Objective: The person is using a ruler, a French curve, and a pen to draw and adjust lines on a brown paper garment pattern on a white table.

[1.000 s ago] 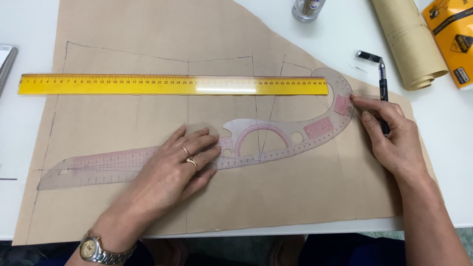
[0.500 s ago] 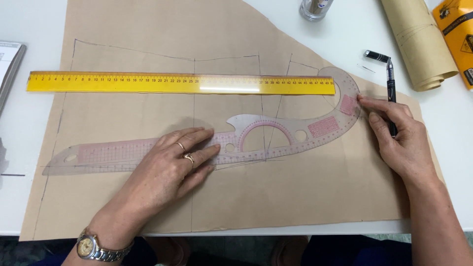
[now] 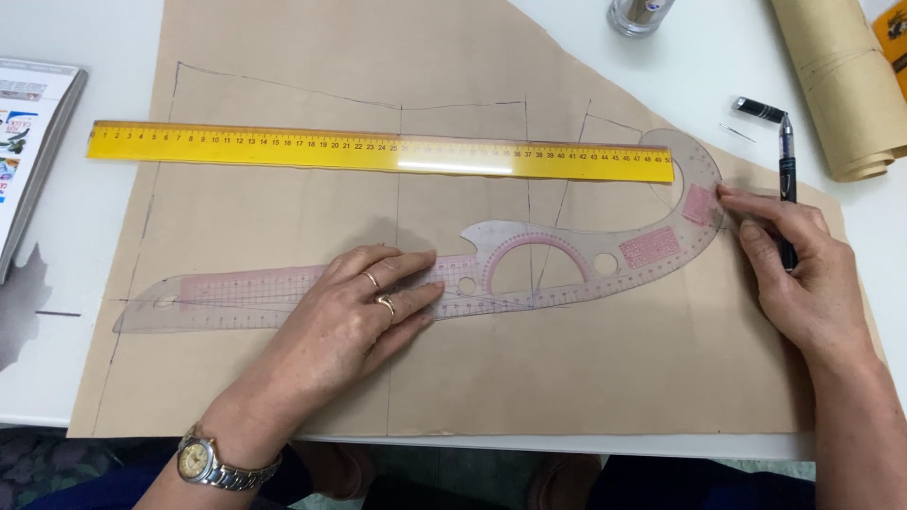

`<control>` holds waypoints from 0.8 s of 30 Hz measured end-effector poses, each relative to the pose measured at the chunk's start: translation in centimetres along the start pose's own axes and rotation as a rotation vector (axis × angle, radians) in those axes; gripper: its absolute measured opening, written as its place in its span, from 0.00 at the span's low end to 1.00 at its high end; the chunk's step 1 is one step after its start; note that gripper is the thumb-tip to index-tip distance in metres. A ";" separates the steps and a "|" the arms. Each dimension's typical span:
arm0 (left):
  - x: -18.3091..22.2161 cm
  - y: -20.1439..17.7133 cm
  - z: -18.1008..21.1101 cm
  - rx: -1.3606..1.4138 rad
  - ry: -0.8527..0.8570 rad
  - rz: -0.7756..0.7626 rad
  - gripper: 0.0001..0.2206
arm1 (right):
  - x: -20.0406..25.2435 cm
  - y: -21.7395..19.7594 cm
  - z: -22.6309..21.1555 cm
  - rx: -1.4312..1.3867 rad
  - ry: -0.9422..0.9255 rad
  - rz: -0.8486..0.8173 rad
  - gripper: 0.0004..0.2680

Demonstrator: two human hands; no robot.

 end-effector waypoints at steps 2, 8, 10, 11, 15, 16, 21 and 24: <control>0.1 0.0 0.0 -0.005 0.006 0.008 0.10 | 0.0 0.0 0.0 0.003 0.002 -0.001 0.10; 0.2 0.3 -0.1 -0.004 0.010 0.002 0.10 | 0.0 0.1 0.3 0.004 -0.035 0.013 0.09; 0.3 0.5 -0.2 -0.023 0.008 0.029 0.11 | 0.0 0.0 0.3 -0.003 -0.018 0.007 0.10; 0.2 0.4 -0.1 -0.020 0.012 0.029 0.11 | 0.0 0.0 0.3 0.000 -0.016 0.009 0.10; 0.0 0.3 -0.1 -0.018 0.014 0.034 0.11 | 0.0 0.0 0.6 -0.012 -0.024 0.014 0.10; 0.0 0.4 -0.2 -0.020 0.010 0.031 0.11 | -0.1 0.1 0.7 -0.010 -0.036 0.009 0.10; 0.0 0.4 -0.1 -0.040 0.015 0.005 0.12 | 0.0 0.1 0.6 -0.009 -0.047 0.012 0.10; 0.1 1.2 -0.1 -0.093 -0.004 -0.053 0.15 | 0.0 0.0 0.6 -0.019 -0.034 0.014 0.09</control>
Point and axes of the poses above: each hand's wrist, its own x-axis away from the middle knuckle, its own y-axis out of the palm, z = x × y, the point moved 6 cm from there along -x, towards the middle knuckle, and after that the axes turned 4 degrees about -z, right-handed, at the moved point
